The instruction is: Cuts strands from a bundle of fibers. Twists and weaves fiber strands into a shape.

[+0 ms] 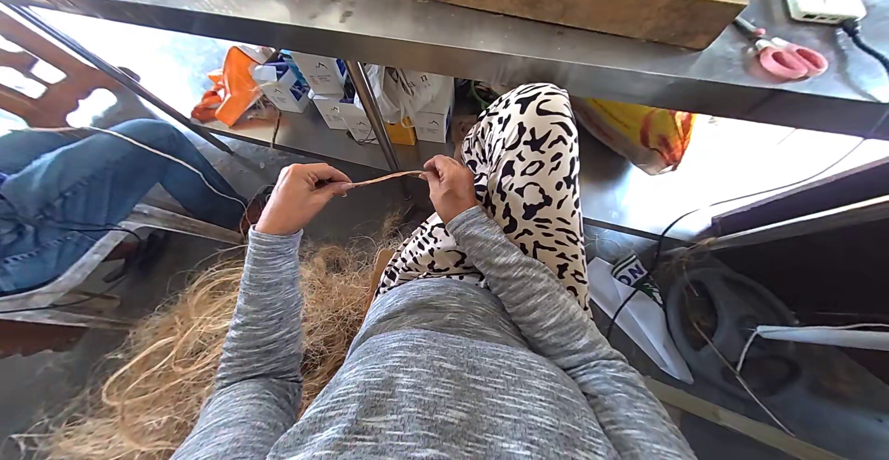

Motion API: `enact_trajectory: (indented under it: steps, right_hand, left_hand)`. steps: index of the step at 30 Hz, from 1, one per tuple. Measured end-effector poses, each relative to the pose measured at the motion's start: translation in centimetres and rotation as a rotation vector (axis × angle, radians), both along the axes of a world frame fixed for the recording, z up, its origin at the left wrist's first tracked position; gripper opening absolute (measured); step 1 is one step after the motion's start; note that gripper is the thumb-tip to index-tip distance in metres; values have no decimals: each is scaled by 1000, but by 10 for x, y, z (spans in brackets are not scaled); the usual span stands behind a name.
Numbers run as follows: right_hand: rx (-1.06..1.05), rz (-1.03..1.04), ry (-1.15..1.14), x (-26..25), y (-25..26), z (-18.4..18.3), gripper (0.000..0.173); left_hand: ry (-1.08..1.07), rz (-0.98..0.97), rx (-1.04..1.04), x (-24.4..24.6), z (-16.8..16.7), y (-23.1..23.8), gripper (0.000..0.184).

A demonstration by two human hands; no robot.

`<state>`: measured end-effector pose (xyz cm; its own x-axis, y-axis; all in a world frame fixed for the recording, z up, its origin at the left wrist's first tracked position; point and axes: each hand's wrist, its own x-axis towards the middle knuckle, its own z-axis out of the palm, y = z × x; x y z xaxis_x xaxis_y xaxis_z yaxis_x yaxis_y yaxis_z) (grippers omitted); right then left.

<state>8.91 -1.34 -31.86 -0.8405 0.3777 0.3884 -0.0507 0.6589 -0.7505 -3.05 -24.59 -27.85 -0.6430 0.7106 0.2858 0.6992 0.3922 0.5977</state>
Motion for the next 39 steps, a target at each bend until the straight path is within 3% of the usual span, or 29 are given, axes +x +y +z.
enact_trajectory:
  steps: [4,11,14,27,33,39]
  right_hand:
    - [-87,0,-41,-1,5,1,11]
    - [-723,162,-144,-4,5,6,13]
    - [-871,194,-166,-2,3,12,12]
    - [-865,262,-135,-3,5,4,14]
    - [-894,282,-134,-4,4,1,13]
    - [-883,273,-149,-4,5,1,12]
  left_hand:
    - [-137,-106,148,-3,-9,3,7]
    - [-354,-293,291,8,-28,32,8]
    - [-344,-300,284,12,-30,46,7]
    - [-167,-110,192,23,-24,73,6]
    - [-272,-81,245,27,-26,81,25]
    - [-315,-86,289,28,-28,84,14]
